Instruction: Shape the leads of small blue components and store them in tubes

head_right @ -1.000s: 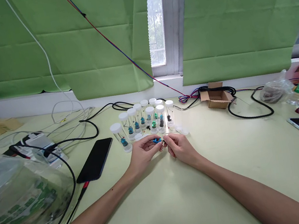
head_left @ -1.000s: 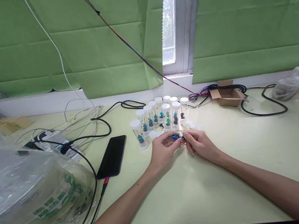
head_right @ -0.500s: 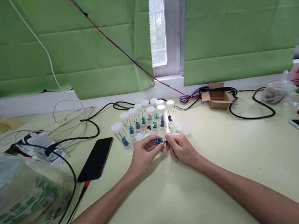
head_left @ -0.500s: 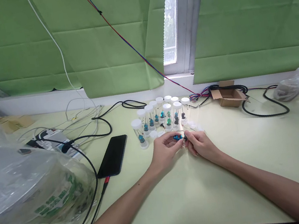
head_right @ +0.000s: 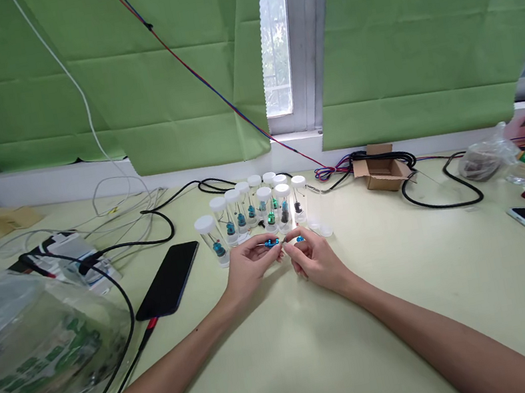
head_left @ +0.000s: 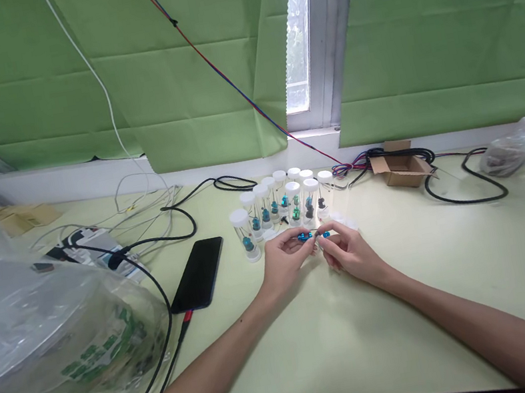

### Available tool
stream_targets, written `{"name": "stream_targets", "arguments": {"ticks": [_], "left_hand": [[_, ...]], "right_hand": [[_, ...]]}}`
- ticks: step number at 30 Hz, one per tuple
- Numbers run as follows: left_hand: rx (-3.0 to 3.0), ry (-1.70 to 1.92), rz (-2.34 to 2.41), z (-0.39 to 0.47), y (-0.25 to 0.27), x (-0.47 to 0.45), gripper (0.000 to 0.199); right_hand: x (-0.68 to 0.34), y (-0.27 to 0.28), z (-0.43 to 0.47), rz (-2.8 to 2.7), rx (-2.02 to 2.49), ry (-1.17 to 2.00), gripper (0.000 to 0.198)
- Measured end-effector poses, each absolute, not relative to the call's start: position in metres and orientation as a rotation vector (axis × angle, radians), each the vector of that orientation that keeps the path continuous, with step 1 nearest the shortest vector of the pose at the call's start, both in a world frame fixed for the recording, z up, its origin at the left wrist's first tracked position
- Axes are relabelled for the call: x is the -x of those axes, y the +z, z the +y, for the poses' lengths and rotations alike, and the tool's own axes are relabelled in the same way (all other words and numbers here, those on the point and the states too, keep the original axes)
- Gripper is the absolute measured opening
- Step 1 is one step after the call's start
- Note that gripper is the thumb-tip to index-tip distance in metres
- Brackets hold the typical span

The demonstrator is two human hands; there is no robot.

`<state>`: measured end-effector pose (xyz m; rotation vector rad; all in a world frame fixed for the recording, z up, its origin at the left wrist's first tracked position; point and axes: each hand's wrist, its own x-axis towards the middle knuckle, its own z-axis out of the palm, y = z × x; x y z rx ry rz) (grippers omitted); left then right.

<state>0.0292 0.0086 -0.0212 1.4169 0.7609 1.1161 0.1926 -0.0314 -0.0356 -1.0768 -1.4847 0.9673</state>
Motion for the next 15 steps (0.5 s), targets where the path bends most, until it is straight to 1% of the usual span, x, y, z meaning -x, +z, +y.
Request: {"name": "stream_targets", "arguments": {"ticks": [6, 15], "left_hand": [[-1.443, 1.086, 0.736, 0.0077, -0.0226, -0.0288, 0.026], [-1.45, 1.062, 0.699, 0.0062, -0.0229, -0.0298, 0.026]], "right_hand": [[-0.1928, -0.0357, -0.0318, -1.497, 1.091, 0.964, 0.028], [-0.1945, -0.0347, -0.0313, -1.526, 1.136, 0.905, 0.039]]}}
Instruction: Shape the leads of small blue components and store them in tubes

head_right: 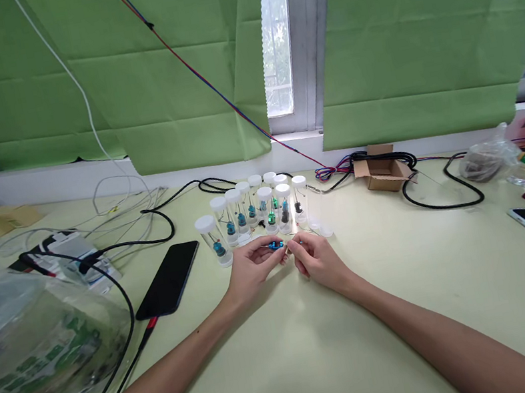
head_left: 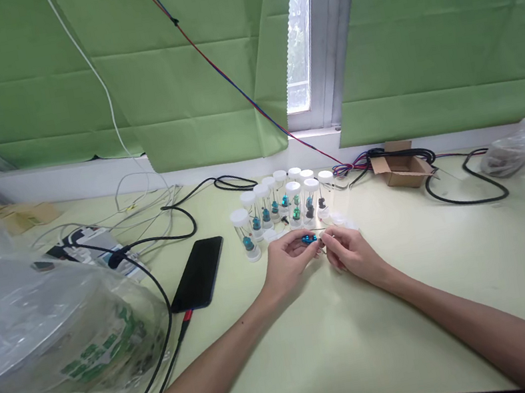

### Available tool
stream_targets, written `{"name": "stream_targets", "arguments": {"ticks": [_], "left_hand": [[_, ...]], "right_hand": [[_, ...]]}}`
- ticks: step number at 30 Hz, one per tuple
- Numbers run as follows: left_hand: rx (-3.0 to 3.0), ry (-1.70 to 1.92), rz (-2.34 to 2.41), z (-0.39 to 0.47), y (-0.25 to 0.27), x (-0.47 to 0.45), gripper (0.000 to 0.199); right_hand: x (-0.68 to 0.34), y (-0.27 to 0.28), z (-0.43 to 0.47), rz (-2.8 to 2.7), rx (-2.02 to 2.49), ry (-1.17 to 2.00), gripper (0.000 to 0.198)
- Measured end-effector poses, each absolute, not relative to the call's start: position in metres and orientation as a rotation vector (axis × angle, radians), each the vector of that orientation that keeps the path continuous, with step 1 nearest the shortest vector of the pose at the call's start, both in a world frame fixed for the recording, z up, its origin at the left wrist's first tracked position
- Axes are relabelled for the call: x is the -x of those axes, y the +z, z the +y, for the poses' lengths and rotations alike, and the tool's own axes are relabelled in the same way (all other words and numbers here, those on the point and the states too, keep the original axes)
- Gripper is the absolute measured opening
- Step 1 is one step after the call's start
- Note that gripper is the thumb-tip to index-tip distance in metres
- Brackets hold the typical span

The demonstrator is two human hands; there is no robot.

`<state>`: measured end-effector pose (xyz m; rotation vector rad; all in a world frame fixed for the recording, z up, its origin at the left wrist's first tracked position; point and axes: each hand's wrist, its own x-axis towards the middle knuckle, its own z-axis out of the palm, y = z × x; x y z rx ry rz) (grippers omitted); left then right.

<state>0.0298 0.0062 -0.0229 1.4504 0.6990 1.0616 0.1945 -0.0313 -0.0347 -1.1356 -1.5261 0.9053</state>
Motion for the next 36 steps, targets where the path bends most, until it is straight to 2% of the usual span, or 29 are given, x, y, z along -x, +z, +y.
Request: {"name": "stream_targets", "arguments": {"ticks": [17, 20, 26, 36], "left_hand": [[-1.466, 1.05, 0.701, 0.004, -0.0239, -0.0306, 0.024], [-1.442, 1.062, 0.704, 0.0049, -0.0232, -0.0307, 0.025], [-1.435, 1.107, 0.741, 0.0082, -0.0239, -0.0297, 0.024], [-1.46, 1.069, 0.722, 0.0075, -0.0239, -0.0302, 0.023]], "right_hand": [[-0.1936, -0.0407, -0.0275, -1.509, 1.163, 0.858, 0.053], [-0.1936, -0.0388, -0.0282, -1.52, 1.157, 0.85, 0.048], [-0.1931, -0.0365, -0.0309, -1.503, 1.115, 0.944, 0.027], [-0.1944, -0.0356, -0.0322, -1.536, 1.117, 0.933, 0.028]]}}
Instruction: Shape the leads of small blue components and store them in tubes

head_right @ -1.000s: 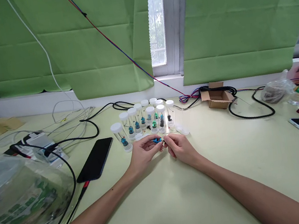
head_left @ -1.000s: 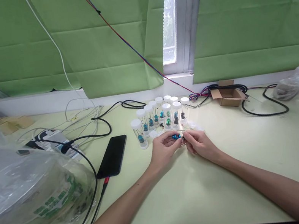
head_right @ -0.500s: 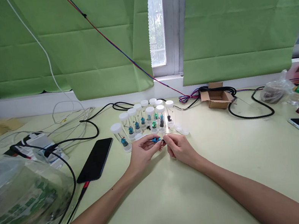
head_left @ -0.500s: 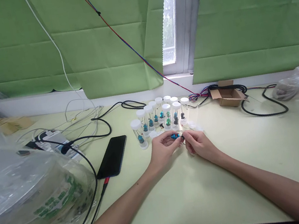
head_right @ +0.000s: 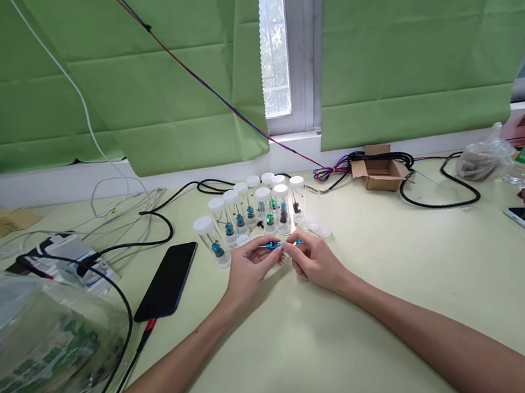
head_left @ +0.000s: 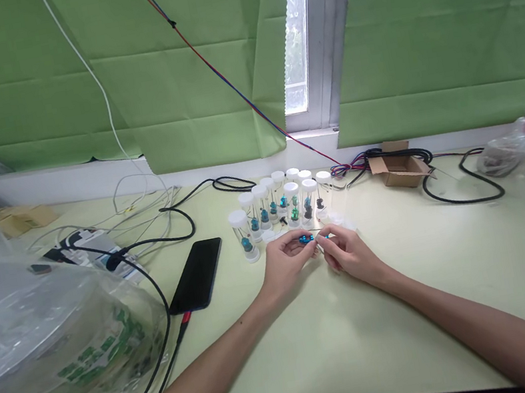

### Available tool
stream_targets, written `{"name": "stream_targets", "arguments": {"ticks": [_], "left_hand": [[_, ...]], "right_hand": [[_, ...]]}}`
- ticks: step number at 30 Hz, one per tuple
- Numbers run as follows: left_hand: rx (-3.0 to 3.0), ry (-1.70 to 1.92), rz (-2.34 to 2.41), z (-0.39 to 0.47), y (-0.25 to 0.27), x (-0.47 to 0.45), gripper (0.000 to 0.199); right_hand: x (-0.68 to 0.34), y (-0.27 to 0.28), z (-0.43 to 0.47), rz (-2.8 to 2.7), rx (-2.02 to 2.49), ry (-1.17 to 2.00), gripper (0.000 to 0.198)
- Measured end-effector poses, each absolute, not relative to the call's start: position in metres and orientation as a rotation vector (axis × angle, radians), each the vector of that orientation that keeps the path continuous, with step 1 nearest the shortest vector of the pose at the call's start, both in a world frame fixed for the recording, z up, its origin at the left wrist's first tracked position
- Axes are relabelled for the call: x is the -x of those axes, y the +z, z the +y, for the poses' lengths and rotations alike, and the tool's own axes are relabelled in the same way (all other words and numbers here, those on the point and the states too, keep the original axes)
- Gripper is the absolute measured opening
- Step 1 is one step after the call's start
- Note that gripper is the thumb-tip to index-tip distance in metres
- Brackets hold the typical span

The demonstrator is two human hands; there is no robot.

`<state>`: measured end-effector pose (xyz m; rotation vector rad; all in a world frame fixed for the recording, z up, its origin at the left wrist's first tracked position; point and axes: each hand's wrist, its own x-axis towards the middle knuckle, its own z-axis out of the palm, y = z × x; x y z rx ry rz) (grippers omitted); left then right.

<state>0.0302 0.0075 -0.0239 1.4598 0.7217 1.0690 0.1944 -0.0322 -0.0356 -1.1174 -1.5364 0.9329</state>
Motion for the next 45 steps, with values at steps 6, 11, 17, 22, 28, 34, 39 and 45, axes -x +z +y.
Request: {"name": "stream_targets", "arguments": {"ticks": [6, 11, 17, 22, 28, 34, 39, 45], "left_hand": [[-1.469, 1.051, 0.694, 0.0054, -0.0234, -0.0301, 0.024], [-1.499, 1.043, 0.683, 0.0051, -0.025, -0.03, 0.022], [-1.485, 1.046, 0.68, 0.0046, -0.0254, -0.0315, 0.023], [-1.455, 1.074, 0.714, 0.0072, -0.0251, -0.0321, 0.023], [-1.439, 1.102, 0.752, 0.0103, -0.0246, -0.0309, 0.022], [-1.452, 1.064, 0.744, 0.0105, -0.0253, -0.0301, 0.022], [-1.468, 1.058, 0.737, 0.0095, -0.0254, -0.0304, 0.023], [-1.503, 1.038, 0.695, 0.0052, -0.0219, -0.0307, 0.024]], "right_hand": [[-0.1947, -0.0374, -0.0305, -1.561, 1.114, 0.882, 0.038], [-0.1947, -0.0405, -0.0291, -1.546, 1.129, 0.863, 0.043], [-0.1936, -0.0409, -0.0278, -1.531, 1.156, 0.85, 0.049], [-0.1933, -0.0396, -0.0282, -1.538, 1.18, 0.814, 0.043], [-0.193, -0.0393, -0.0302, -1.511, 1.141, 0.917, 0.027], [-0.1934, -0.0387, -0.0303, -1.538, 1.148, 0.897, 0.028], [-0.1941, -0.0371, -0.0303, -1.559, 1.172, 0.877, 0.034], [-0.1937, -0.036, -0.0309, -1.554, 1.196, 0.816, 0.042]]}}
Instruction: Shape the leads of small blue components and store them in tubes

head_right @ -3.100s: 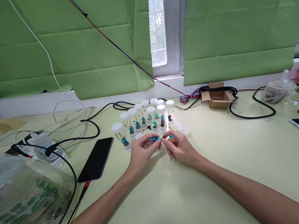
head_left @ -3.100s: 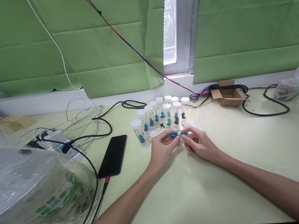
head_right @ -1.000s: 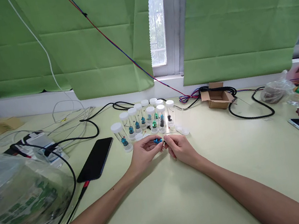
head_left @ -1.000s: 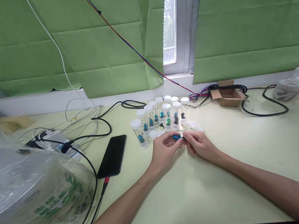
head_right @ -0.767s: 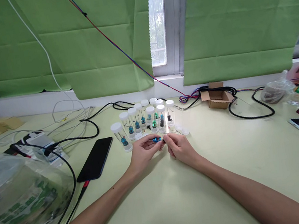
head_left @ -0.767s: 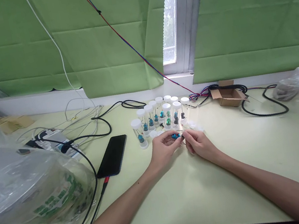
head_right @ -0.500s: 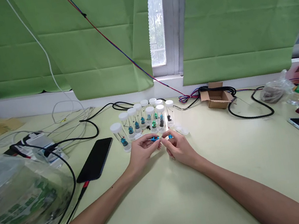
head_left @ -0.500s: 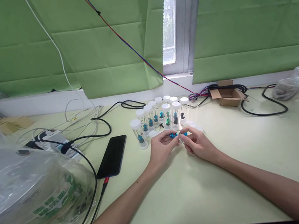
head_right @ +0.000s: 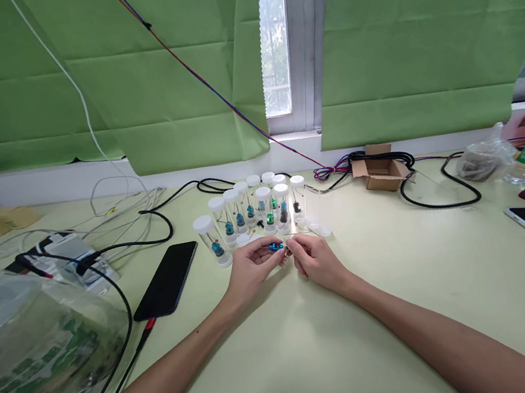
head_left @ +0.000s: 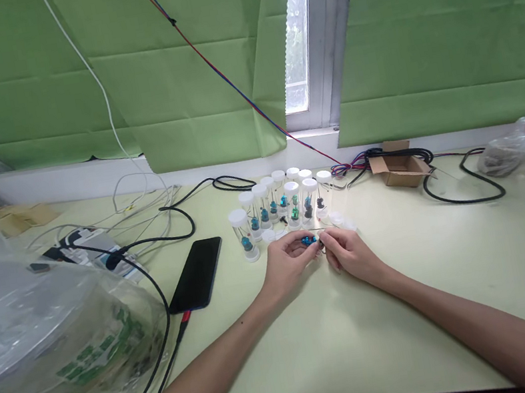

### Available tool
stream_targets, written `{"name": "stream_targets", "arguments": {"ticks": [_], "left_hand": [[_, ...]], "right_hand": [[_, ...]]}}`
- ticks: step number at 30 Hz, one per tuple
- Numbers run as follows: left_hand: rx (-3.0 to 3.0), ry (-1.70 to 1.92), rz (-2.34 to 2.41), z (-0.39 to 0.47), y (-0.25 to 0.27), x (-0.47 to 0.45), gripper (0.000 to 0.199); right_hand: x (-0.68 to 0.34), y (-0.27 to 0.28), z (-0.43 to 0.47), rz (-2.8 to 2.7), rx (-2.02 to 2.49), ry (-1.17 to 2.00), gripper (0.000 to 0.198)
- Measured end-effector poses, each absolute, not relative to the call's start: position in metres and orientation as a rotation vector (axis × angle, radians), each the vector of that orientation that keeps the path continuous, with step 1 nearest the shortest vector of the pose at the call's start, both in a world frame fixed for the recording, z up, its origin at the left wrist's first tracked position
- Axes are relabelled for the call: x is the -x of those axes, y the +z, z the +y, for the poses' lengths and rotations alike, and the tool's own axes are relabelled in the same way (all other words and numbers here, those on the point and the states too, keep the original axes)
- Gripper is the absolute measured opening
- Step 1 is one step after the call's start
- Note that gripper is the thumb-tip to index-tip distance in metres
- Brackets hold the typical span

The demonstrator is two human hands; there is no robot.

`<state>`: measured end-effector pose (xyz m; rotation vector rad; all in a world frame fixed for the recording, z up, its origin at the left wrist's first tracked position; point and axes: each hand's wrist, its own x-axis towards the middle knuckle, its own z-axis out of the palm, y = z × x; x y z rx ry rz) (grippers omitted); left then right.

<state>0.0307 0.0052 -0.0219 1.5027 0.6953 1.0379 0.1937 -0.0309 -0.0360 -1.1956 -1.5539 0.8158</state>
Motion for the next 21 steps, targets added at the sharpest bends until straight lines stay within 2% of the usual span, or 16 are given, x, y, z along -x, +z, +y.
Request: {"name": "stream_targets", "arguments": {"ticks": [7, 12, 15, 21], "left_hand": [[-1.513, 1.031, 0.702, 0.0033, -0.0225, -0.0318, 0.023], [-1.502, 1.04, 0.703, 0.0026, -0.0228, -0.032, 0.024], [-1.488, 1.05, 0.701, 0.0034, -0.0227, -0.032, 0.024], [-1.459, 1.103, 0.765, 0.008, -0.0235, -0.031, 0.025]], "right_hand": [[-0.194, -0.0372, -0.0289, -1.555, 1.205, 0.782, 0.058], [-0.1935, -0.0383, -0.0277, -1.539, 1.219, 0.783, 0.06], [-0.1934, -0.0379, -0.0286, -1.528, 1.216, 0.778, 0.056], [-0.1929, -0.0363, -0.031, -1.504, 1.173, 0.877, 0.032]]}}
